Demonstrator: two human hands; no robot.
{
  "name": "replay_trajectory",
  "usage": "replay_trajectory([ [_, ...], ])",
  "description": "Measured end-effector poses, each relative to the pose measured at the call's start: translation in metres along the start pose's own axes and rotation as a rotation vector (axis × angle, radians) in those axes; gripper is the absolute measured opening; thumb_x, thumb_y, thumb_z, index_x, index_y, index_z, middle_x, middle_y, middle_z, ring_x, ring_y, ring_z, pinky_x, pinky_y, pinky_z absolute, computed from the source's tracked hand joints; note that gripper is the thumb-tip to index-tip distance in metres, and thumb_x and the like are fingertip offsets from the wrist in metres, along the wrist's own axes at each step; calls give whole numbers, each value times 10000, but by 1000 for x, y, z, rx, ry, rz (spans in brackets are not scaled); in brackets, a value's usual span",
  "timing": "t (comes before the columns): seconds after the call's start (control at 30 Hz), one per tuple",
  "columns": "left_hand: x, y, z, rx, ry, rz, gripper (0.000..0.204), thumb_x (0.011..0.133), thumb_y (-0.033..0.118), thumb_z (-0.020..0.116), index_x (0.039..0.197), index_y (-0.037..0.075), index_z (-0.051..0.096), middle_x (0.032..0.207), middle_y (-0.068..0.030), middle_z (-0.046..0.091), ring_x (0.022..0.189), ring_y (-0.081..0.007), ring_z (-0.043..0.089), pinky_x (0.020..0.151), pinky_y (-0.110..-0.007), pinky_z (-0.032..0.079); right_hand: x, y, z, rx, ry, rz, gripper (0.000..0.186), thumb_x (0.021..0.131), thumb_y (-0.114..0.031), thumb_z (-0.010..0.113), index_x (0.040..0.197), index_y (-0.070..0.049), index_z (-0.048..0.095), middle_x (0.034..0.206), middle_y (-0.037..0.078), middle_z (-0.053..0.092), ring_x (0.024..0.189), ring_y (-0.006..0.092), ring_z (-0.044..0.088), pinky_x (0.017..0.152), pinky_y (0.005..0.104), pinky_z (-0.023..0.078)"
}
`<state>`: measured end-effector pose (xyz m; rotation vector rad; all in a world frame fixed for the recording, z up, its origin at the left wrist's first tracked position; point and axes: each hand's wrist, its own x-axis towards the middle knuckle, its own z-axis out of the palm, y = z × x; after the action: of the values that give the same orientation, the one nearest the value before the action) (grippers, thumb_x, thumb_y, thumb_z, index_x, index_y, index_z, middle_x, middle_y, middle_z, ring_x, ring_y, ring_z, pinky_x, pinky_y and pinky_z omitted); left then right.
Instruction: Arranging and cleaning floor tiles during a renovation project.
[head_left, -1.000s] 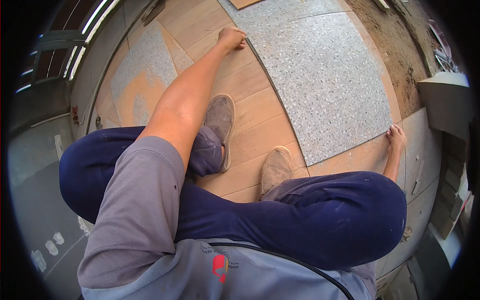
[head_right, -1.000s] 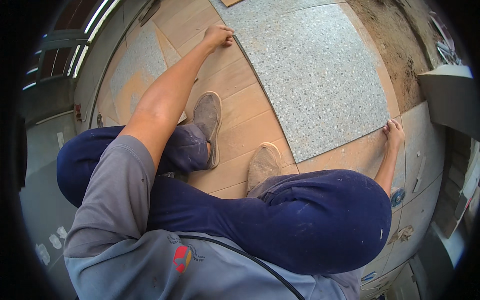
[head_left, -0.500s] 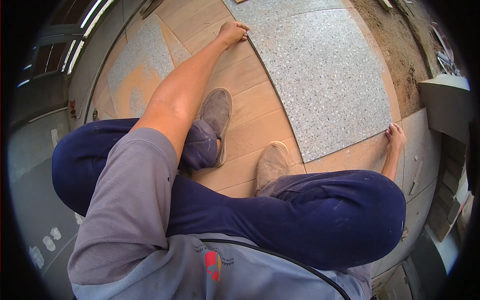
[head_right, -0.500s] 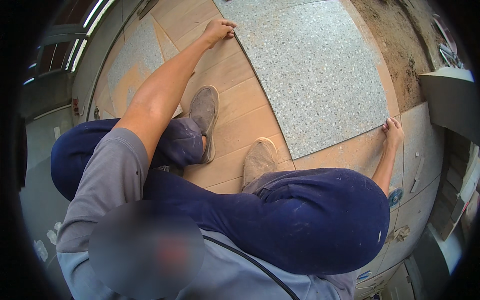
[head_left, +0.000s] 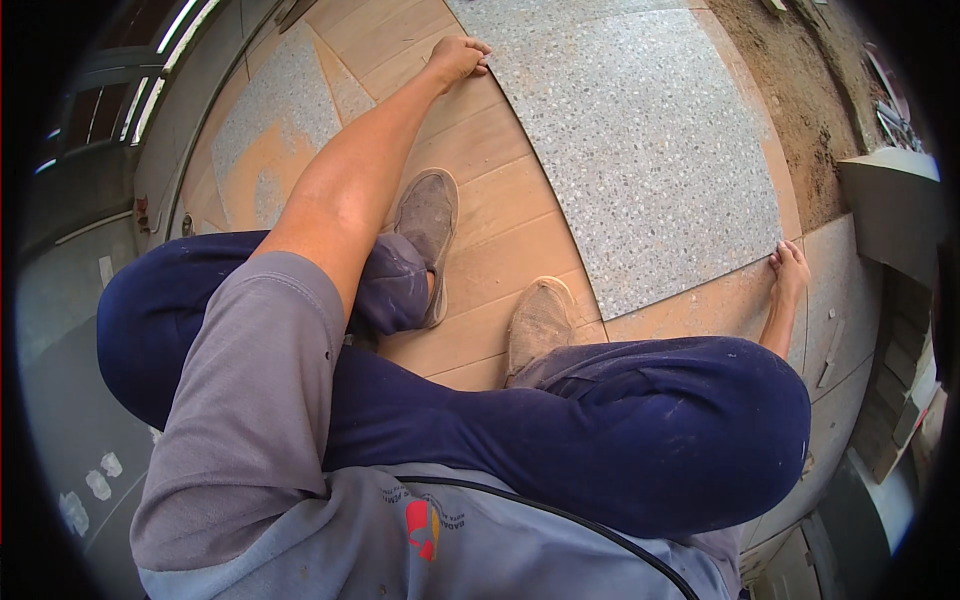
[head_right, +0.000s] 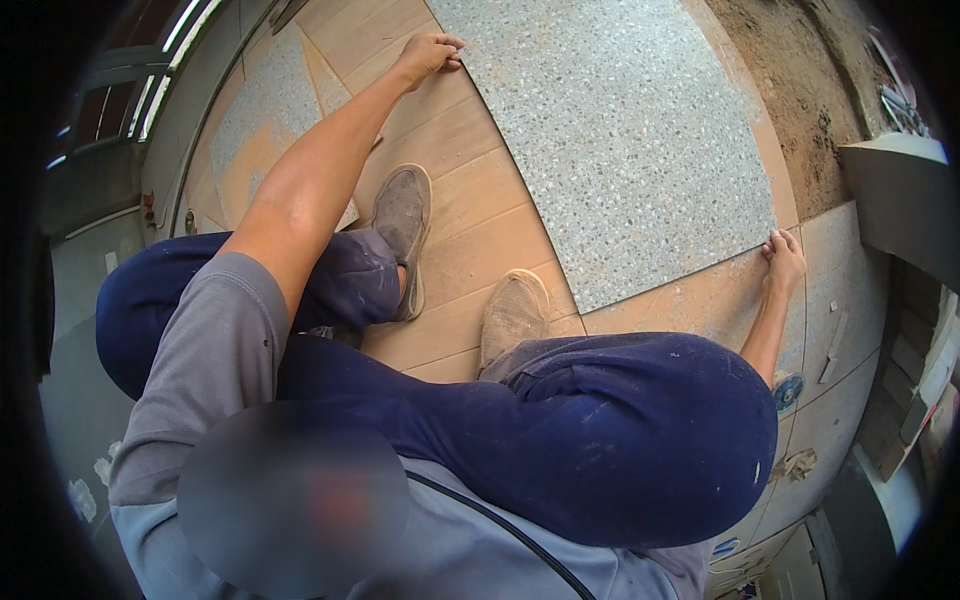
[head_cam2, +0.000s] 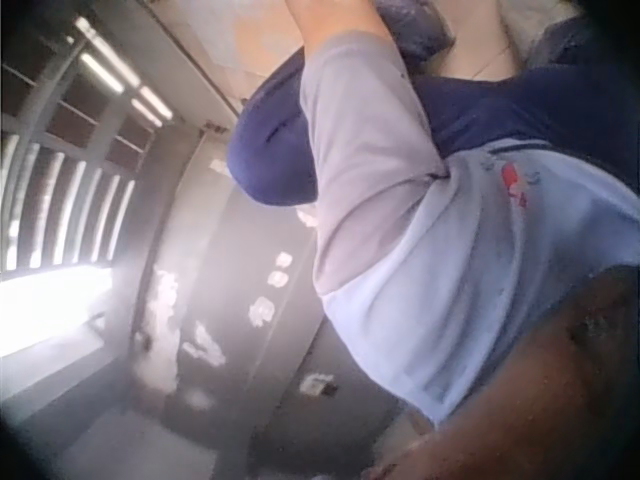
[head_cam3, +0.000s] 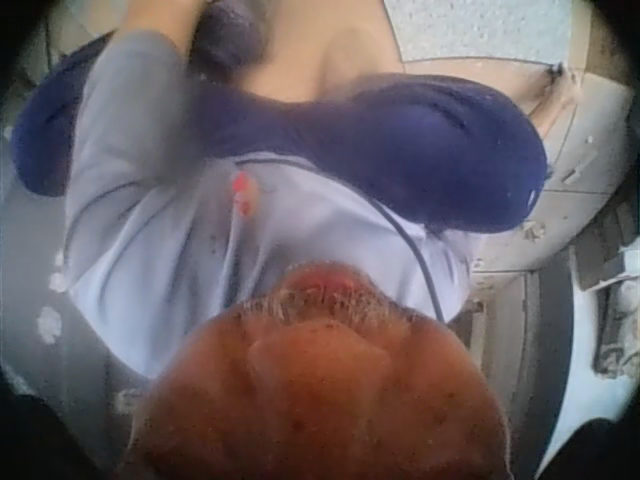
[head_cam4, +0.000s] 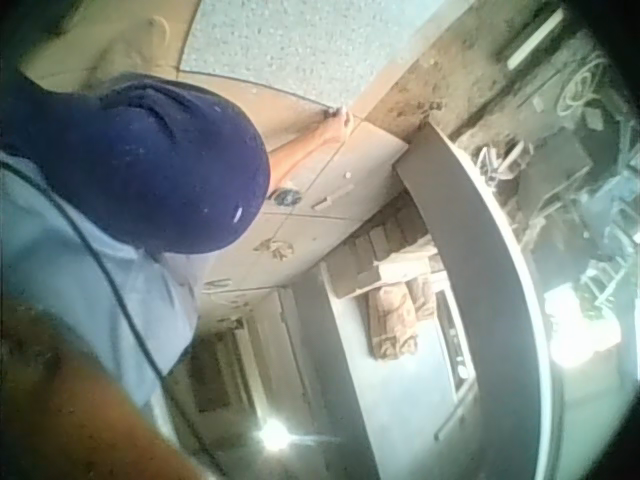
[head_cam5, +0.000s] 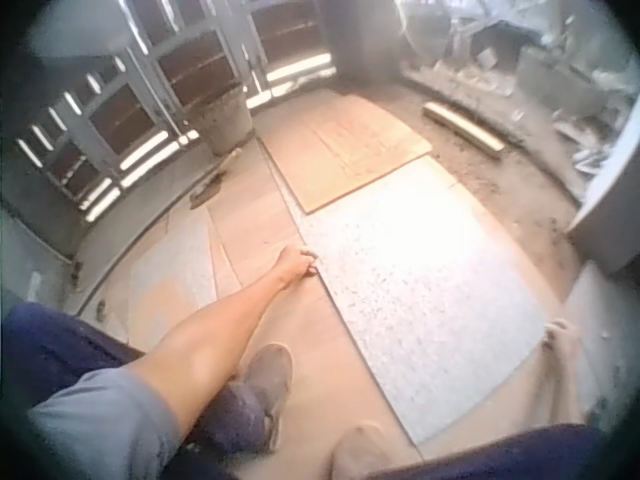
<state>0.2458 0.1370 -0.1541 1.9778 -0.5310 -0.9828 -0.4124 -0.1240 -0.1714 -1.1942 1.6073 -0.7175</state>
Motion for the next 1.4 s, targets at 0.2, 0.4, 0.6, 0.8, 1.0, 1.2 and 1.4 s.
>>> replay_trajectory([
  [0.2, 10, -5, -21, -5, -51, -4, 190, 906, -6, 570, 1050, -38, 689, 878, -84, 681, 736, -133, 665, 650, -257, 579, -4, 2, 1, -7, -12, -23, 207, 932, -90, 669, 1105, 23, 672, 937, 51, 664, 782, 119, 623, 662, 230, 539],
  [0.4, 6, -16, -47, -21, 671, -263, 75, 835, 7, 645, 898, -31, 658, 813, -132, 670, 606, -207, 651, 470, -331, 548, -4, 6, -8, 4, -8, -29, 199, 935, -100, 668, 1097, 15, 670, 933, 33, 653, 782, 107, 609, 669, 224, 527],
  [0.6, 8, -29, -47, 3, 691, -271, 106, 798, 11, 689, 862, -68, 659, 830, -170, 689, 588, -229, 669, 495, -340, 565, 1, 9, -6, 10, -17, -32, 204, 941, -110, 669, 1104, 12, 668, 938, 30, 652, 778, 99, 607, 667, 223, 525],
  [0.8, 4, -30, -51, 443, 609, -200, 331, 801, 97, 664, 1059, -109, 679, 1121, -300, 680, 1031, -384, 696, 891, -407, 565, -5, 4, 4, 5, -11, -11, 200, 944, -106, 666, 1109, 6, 674, 915, 22, 653, 776, 93, 608, 684, 216, 531],
  [1.0, -2, -7, -38, 750, 487, -54, 386, 796, 242, 732, 1019, -71, 704, 1145, -260, 689, 1042, -389, 684, 912, -412, 551, -42, -38, 32, -851, 288, -497, 339, 928, -229, 641, 1147, 27, 678, 1015, 153, 704, 915, 237, 674, 813, 346, 545],
  [1.2, -57, 92, 110, 174, -750, 210, 245, 861, 190, 639, 823, -49, 673, 750, -121, 656, 660, -185, 648, 639, -315, 568, -184, -129, 172, -302, -355, -830, 258, 952, -181, 639, 1148, -23, 696, 1116, 153, 708, 1020, 264, 673, 908, 348, 526],
  [1.4, -110, 95, 156, 63, -1010, 100, 257, 917, 244, 653, 802, 14, 639, 724, -41, 612, 636, -116, 590, 639, -272, 508, -226, -106, 213, -402, -264, -1144, 202, 865, 7, 630, 1066, 18, 650, 964, 173, 670, 941, 319, 644, 827, 395, 557],
])
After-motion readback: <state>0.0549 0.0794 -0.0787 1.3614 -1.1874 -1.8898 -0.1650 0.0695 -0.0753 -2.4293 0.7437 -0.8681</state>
